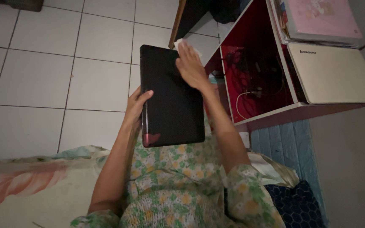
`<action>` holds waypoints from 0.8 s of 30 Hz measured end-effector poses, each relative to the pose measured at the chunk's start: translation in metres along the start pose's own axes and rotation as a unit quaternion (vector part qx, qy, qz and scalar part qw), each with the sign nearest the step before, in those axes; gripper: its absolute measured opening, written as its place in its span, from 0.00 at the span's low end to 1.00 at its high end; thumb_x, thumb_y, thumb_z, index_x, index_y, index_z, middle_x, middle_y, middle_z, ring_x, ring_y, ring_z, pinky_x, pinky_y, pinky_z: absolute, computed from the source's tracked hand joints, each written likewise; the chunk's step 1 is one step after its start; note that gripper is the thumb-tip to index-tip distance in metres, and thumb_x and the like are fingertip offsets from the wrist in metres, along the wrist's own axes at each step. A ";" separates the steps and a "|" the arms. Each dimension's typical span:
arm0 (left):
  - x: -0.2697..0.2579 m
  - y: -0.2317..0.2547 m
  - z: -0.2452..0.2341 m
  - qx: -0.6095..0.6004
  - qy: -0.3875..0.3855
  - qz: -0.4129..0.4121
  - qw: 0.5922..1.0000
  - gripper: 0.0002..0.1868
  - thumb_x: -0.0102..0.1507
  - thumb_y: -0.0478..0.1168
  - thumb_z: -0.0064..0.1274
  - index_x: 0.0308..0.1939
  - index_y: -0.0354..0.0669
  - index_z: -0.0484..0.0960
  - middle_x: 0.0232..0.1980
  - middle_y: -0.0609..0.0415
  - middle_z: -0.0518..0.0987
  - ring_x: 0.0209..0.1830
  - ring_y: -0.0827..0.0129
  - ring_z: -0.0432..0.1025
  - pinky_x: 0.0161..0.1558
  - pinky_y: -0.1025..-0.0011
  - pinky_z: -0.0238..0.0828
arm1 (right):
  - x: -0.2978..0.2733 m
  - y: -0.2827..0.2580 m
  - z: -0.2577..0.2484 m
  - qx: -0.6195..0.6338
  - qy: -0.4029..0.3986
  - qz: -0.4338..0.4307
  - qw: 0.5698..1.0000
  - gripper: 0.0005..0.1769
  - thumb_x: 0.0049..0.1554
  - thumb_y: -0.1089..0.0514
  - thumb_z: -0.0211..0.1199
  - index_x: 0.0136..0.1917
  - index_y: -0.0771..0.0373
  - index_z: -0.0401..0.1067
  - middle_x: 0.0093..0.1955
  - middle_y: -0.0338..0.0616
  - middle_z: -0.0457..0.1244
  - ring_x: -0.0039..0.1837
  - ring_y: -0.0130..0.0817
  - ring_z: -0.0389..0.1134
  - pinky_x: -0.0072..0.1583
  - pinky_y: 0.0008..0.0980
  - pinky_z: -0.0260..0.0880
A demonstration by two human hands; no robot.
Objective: The person sits on the floor and wipes a white laptop and a black laptop with a white cloth, then wipes the inside of a red cabinet and handles a bundle of cables.
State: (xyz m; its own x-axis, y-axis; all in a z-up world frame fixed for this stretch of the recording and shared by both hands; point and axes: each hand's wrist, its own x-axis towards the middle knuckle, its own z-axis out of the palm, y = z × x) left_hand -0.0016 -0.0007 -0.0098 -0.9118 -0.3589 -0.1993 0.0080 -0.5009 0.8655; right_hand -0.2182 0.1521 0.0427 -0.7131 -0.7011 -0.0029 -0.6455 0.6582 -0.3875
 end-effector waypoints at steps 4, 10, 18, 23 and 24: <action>0.003 0.006 -0.001 0.049 0.009 -0.018 0.999 0.34 0.60 0.46 0.62 0.69 0.39 0.75 0.53 0.46 0.83 0.46 0.66 0.80 0.45 0.73 0.78 | -0.015 -0.008 0.005 -0.044 0.006 0.010 0.999 0.39 0.68 0.43 0.38 0.84 0.63 0.35 0.88 0.52 0.29 0.87 0.52 0.28 0.82 0.50 0.27; -0.015 0.025 0.015 -0.068 0.012 -0.038 0.997 0.31 0.61 0.44 0.61 0.67 0.39 0.76 0.52 0.47 0.82 0.44 0.68 0.79 0.43 0.72 0.79 | -0.141 -0.037 0.013 -0.040 -0.057 -0.091 0.993 0.50 0.57 0.55 0.54 0.85 0.69 0.35 0.88 0.63 0.29 0.88 0.56 0.27 0.84 0.51 0.30; -0.015 0.024 0.018 -0.004 0.018 -0.018 1.000 0.28 0.64 0.47 0.57 0.66 0.39 0.78 0.52 0.49 0.83 0.45 0.70 0.78 0.45 0.74 0.75 | -0.219 -0.092 0.019 0.035 -0.066 -0.212 0.974 0.55 0.55 0.44 0.64 0.82 0.68 0.39 0.85 0.63 0.31 0.85 0.62 0.29 0.79 0.57 0.30; 0.002 -0.012 -0.003 0.014 -0.016 0.058 0.998 0.29 0.67 0.49 0.56 0.68 0.35 0.76 0.57 0.51 0.82 0.54 0.72 0.76 0.55 0.74 0.72 | -0.118 -0.088 0.026 -0.015 -0.010 -0.159 0.987 0.47 0.60 0.48 0.58 0.85 0.59 0.41 0.88 0.54 0.32 0.88 0.56 0.30 0.82 0.56 0.33; 0.006 -0.019 -0.008 0.038 -0.019 0.076 0.996 0.29 0.68 0.49 0.56 0.69 0.35 0.75 0.59 0.51 0.81 0.56 0.72 0.75 0.57 0.75 0.71 | -0.095 -0.089 0.027 -0.005 0.027 -0.158 0.987 0.46 0.62 0.47 0.55 0.85 0.59 0.41 0.89 0.52 0.32 0.88 0.54 0.31 0.82 0.56 0.33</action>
State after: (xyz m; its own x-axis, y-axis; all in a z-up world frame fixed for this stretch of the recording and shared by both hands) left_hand -0.0040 -0.0002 -0.0309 -0.9172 -0.3955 -0.0477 0.1171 -0.3822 0.9166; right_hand -0.0856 0.1534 0.0525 -0.4890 -0.8565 0.1654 -0.8406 0.4121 -0.3515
